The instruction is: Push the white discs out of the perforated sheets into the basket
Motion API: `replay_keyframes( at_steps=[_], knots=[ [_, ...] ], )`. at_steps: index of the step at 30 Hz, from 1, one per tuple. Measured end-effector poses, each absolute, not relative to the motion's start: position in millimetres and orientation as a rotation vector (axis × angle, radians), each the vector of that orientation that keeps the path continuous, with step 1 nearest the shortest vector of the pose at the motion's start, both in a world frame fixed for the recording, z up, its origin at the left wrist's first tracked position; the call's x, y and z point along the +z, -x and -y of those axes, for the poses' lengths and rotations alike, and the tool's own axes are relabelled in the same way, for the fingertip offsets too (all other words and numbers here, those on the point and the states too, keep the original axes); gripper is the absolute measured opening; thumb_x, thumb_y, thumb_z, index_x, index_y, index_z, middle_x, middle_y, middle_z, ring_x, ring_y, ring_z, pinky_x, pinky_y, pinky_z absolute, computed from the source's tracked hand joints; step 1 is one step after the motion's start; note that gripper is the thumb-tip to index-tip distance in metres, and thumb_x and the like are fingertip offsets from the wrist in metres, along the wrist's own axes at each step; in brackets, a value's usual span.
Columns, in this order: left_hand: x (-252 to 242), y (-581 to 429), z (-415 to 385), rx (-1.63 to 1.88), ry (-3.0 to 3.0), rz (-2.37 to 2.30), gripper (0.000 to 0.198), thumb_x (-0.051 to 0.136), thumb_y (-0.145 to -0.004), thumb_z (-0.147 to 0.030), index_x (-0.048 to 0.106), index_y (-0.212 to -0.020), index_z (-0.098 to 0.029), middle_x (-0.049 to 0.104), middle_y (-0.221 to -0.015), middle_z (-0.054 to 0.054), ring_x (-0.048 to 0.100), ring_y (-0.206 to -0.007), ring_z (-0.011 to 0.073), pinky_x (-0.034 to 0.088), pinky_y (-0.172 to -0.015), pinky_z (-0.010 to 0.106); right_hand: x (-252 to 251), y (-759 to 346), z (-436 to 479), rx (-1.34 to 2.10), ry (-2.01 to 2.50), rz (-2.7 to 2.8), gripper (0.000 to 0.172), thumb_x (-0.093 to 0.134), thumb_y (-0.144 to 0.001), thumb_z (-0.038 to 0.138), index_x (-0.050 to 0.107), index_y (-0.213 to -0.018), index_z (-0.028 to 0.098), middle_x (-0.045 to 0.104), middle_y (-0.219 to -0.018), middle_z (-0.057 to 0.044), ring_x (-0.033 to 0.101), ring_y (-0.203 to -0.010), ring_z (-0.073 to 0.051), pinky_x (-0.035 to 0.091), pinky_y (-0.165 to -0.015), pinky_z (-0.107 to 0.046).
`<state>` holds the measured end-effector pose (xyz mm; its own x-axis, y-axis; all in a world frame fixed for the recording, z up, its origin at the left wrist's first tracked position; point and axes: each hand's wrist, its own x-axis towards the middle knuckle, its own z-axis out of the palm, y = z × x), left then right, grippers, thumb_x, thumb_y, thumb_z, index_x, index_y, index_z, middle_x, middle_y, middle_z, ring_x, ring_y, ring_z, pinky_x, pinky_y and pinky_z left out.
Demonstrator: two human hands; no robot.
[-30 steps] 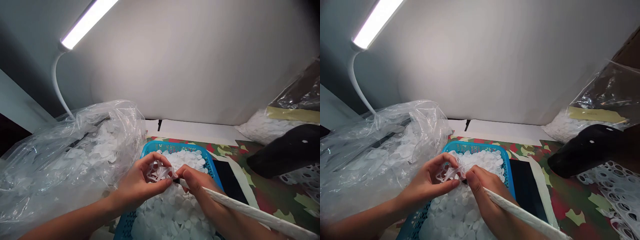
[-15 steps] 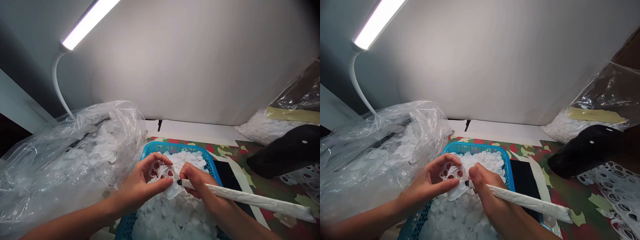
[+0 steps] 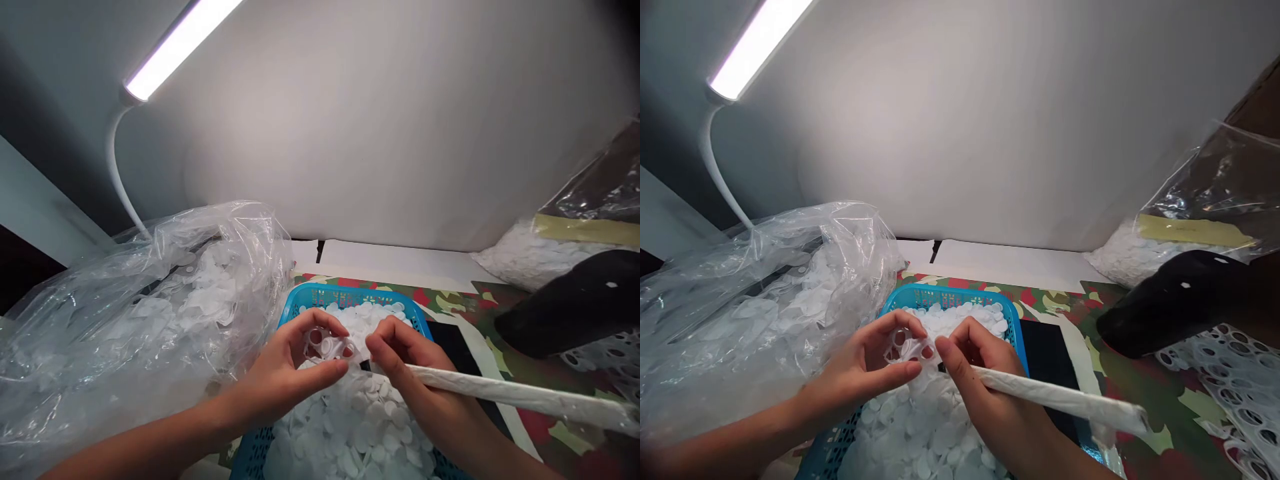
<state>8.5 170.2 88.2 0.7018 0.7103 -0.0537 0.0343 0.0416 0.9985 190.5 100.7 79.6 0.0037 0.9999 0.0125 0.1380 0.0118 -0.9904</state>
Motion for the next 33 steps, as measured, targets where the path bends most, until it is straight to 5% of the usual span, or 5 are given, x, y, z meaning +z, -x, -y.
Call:
replay_keyframes(
  at_steps=[7, 14, 33],
  knots=[
    [89.6, -8.2, -171.3, 0.542, -1.534, -0.746, 0.016, 0.062, -0.086, -0.035, 0.055, -0.092, -0.022, 0.052, -0.091, -0.003, 0.045, -0.076, 0.0095, 0.037, -0.068, 0.022, 81.0, -188.6, -101.3, 1.223, 1.225, 1.270, 0.026, 0.066, -0.081, 0.040, 0.054, -0.071, 0.019, 0.048, -0.066, 0.004, 0.044, -0.055, -0.008, 0.038, -0.048, -0.019],
    [89.8, -9.4, -170.5, 0.577, -1.509, -0.816, 0.020, 0.063, -0.084, -0.038, 0.055, -0.091, -0.021, 0.052, -0.087, -0.003, 0.047, -0.074, 0.0106, 0.039, -0.069, 0.024, 71.8, -190.3, -101.1, 0.983, 1.252, 1.451, 0.009, 0.066, -0.082, 0.025, 0.062, -0.075, 0.022, 0.060, -0.078, 0.002, 0.058, -0.071, -0.011, 0.047, -0.063, -0.019],
    [88.7, -10.8, -166.2, 0.704, -1.423, -0.855, 0.030, 0.077, -0.072, -0.027, 0.051, -0.087, -0.023, 0.047, -0.077, -0.006, 0.043, -0.068, 0.0066, 0.035, -0.060, 0.017, 68.0, -193.1, -96.0, 0.509, 1.116, 1.856, 0.009, 0.061, -0.082, 0.013, 0.061, -0.079, 0.021, 0.064, -0.071, 0.003, 0.055, -0.063, -0.010, 0.044, -0.062, -0.021]
  ],
)
